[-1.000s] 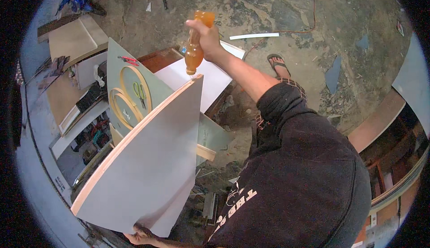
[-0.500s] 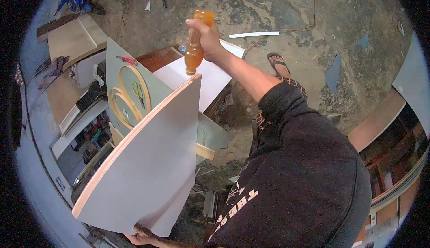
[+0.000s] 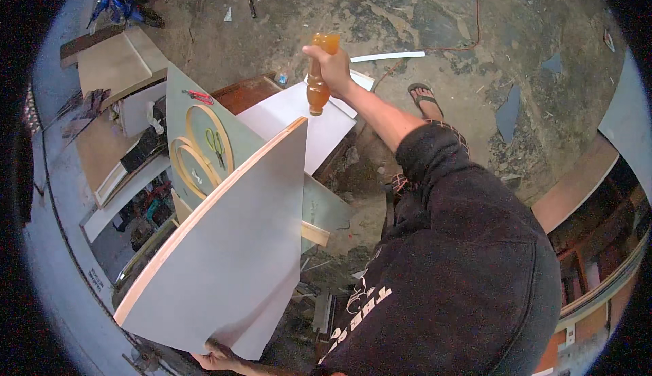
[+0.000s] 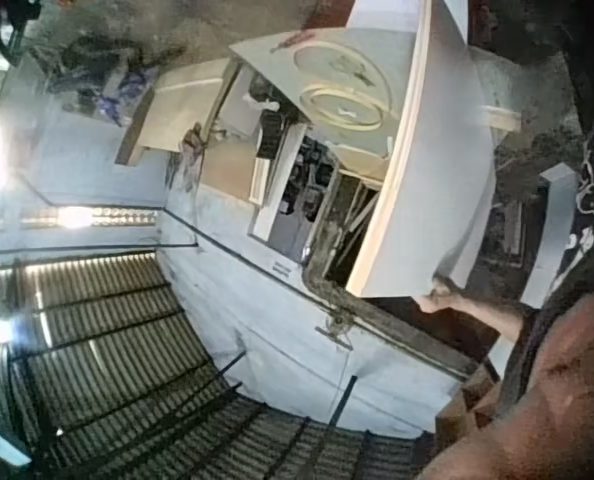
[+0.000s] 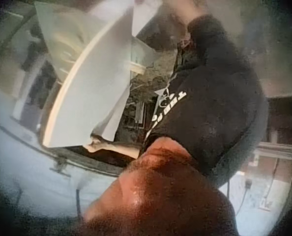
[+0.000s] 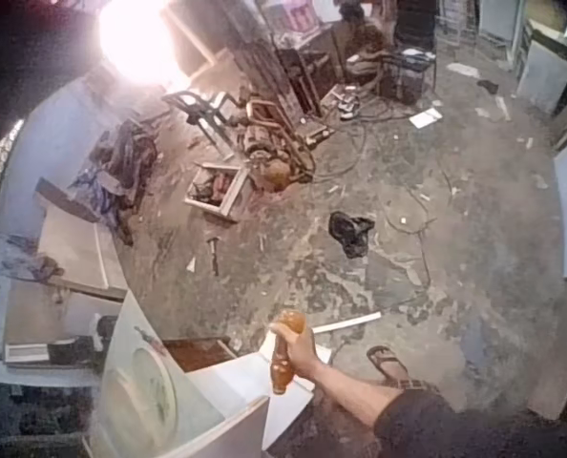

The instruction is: The person applies glue from a plastic bottle to the edge of a white board and then aligns and presses another board onto the glued surface.

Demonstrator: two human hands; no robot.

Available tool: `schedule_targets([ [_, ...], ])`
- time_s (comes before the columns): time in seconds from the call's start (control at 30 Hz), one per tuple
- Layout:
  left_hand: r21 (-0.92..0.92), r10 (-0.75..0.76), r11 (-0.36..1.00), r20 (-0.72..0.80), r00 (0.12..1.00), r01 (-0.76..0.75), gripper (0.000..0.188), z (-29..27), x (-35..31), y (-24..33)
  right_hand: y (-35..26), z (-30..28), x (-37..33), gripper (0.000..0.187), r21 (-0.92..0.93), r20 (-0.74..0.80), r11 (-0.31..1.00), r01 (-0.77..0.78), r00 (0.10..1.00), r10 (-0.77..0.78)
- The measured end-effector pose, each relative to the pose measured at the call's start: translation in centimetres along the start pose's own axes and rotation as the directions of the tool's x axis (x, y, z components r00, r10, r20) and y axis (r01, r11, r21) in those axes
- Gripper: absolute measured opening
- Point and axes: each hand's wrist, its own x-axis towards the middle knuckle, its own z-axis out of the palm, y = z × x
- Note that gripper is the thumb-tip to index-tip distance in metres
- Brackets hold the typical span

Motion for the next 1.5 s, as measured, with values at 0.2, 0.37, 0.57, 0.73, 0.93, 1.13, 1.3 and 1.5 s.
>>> schedule_targets([
  [0.2, -0.005, 0.047, 0.999, 0.007, 0.999, -0.047, 0.058, -0.2, -0.3, -1.7, -4.0, 5.5, -2.5, 0.025, 0.277, 0.107, 0.954, -0.117, 0.99, 0.09],
  [0.37, -0.066, 0.061, 0.996, -0.038, 0.997, -0.064, 0.057, 0.4, 0.0, -1.2, -5.0, 7.4, -4.1, 0.024, 0.293, 0.213, 0.933, -0.207, 0.966, 0.147],
  [0.57, -0.107, 0.019, 0.994, -0.002, 1.0, -0.019, 0.055, -0.3, -1.0, -2.9, -4.3, 6.6, -3.1, 0.024, 0.259, 0.219, 0.947, -0.191, 0.966, 0.135],
  [0.73, -0.024, 0.065, 0.998, -0.011, 0.998, -0.065, 0.054, 0.0, -0.2, -1.3, -3.9, 5.5, -3.0, 0.024, 0.193, 0.188, 0.971, -0.14, 0.977, 0.104],
  [0.93, -0.081, 0.065, 0.995, 0.028, 0.997, -0.063, 0.053, -0.4, -0.2, -2.1, -2.6, 4.2, -1.9, 0.022, 0.138, 0.166, 0.988, -0.063, 0.985, 0.039],
  [1.13, 0.029, -0.015, 0.999, -0.006, 1.0, 0.015, 0.053, 0.5, 0.4, 0.0, -2.4, 3.7, -1.6, 0.02, 0.12, 0.153, 0.991, -0.062, 0.987, 0.043],
  [1.3, 0.011, -0.006, 1.0, -0.022, 1.0, 0.006, 0.053, 0.4, 0.2, -0.2, -4.0, 6.6, -3.2, 0.02, 0.282, 0.19, 0.956, -0.077, 0.981, 0.023],
  [1.5, -0.158, -0.038, 0.987, 0.013, 0.999, 0.039, 0.053, 0.4, -0.2, -1.5, -2.9, 5.6, -1.3, 0.022, 0.185, 0.16, 0.978, -0.095, 0.985, 0.066],
])
